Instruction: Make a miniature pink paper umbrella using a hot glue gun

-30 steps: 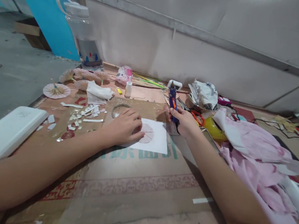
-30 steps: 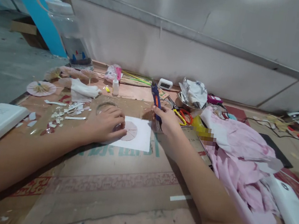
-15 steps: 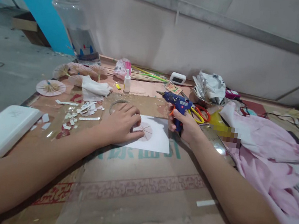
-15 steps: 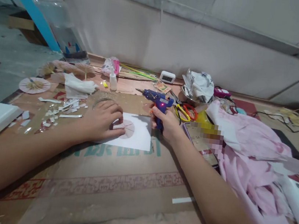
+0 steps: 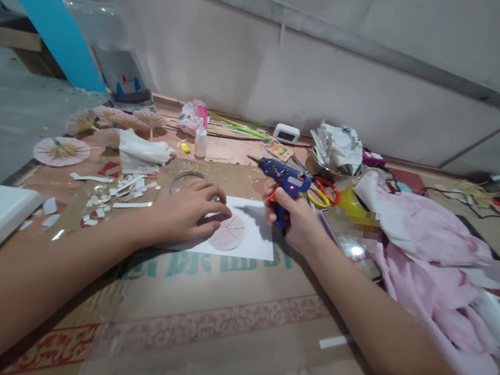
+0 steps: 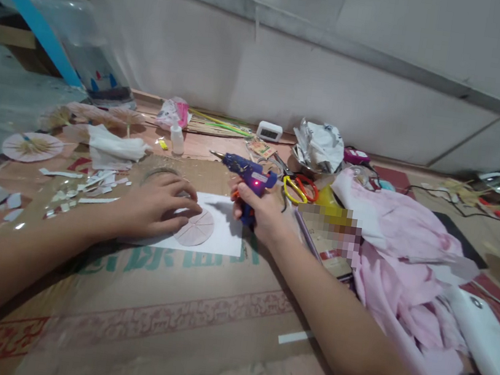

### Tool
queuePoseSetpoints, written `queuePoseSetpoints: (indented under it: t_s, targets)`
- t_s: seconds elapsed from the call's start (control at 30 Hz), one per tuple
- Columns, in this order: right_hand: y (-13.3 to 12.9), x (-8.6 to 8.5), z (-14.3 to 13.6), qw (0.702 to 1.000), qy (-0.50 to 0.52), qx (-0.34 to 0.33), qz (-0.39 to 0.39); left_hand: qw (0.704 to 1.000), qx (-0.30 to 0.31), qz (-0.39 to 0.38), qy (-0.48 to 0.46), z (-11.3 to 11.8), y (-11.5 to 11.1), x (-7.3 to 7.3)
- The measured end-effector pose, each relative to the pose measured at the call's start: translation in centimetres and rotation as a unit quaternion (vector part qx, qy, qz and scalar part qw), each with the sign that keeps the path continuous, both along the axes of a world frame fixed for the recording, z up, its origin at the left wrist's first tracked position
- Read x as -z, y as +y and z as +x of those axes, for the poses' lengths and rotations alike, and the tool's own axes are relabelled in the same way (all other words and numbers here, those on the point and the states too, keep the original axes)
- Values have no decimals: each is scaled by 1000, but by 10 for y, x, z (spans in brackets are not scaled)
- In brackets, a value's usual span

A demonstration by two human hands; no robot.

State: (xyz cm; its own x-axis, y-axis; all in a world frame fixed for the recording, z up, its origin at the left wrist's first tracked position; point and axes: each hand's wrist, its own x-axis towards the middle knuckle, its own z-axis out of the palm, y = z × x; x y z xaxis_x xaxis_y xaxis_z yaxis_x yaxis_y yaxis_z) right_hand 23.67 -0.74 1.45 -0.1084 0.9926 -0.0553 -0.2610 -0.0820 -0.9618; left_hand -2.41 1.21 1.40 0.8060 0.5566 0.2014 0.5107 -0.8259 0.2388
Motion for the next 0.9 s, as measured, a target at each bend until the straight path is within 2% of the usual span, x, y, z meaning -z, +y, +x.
queuePoseSetpoints:
  t_s: [0.17, 0.43, 0.6, 0.77, 0.9]
  targets:
    - [-4, 5, -12, 1000, 7, 3, -22, 999, -30, 17, -18, 5, -1, 6]
    - [0, 18, -10, 999, -3, -34, 24, 997, -50, 52, -15, 11, -2, 15]
    - [0, 18, -11, 999, 3, -33, 16, 992, -99, 72, -2, 11, -1, 19]
    - [2, 18, -12, 999, 14, -31, 9, 993, -108, 52, 11, 16, -6, 13]
    - [2, 19, -12, 999, 21, -47, 2, 996, -85, 37, -9, 15, -9, 4]
